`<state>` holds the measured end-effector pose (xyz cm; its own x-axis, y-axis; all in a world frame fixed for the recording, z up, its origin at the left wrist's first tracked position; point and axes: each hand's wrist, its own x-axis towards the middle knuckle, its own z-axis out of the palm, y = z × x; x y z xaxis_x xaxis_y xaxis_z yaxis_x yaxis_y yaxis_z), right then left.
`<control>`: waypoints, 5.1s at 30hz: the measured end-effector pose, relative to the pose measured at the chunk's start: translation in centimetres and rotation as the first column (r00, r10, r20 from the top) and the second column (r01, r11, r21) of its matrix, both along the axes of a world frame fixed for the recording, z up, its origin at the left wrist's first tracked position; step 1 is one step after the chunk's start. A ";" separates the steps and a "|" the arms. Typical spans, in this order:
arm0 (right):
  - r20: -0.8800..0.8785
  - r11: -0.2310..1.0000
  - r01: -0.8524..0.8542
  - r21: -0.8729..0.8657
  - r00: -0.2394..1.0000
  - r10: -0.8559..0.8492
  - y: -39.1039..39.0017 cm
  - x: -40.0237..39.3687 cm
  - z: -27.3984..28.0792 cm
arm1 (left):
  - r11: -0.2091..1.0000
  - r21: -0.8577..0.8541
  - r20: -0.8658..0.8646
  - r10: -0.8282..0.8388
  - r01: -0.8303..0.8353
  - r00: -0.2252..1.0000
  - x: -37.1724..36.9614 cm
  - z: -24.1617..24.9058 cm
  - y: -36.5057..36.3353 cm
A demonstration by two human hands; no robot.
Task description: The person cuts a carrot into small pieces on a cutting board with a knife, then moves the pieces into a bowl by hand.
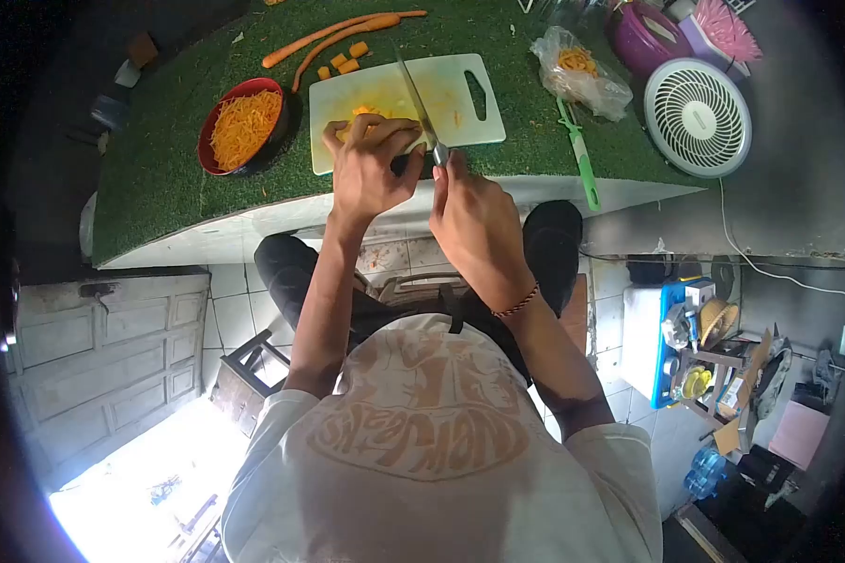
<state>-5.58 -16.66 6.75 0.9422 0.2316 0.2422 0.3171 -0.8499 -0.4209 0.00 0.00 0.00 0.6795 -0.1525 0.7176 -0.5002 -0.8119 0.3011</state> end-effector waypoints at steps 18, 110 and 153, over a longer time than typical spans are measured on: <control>-0.305 0.984 0.035 0.175 0.952 0.020 -1.6 3.9 2.2 | 1.000 0.020 -0.036 0.018 -0.017 0.999 -0.2 0.3 0.0; -0.201 0.972 0.072 0.222 0.979 -0.026 -2.8 4.4 -0.9 | 0.979 -0.022 -0.141 0.198 -0.203 0.970 -0.8 1.1 2.5; -0.007 0.970 -0.005 0.244 1.000 0.007 -2.6 3.2 -1.2 | 0.975 0.033 -0.203 0.222 -0.220 0.954 1.5 1.3 -1.7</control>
<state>-2.39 -19.25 5.57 0.9429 0.1721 0.2851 0.3180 -0.7195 -0.6174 1.52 -1.66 1.31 0.8286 0.0122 0.5596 -0.2364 -0.8986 0.3697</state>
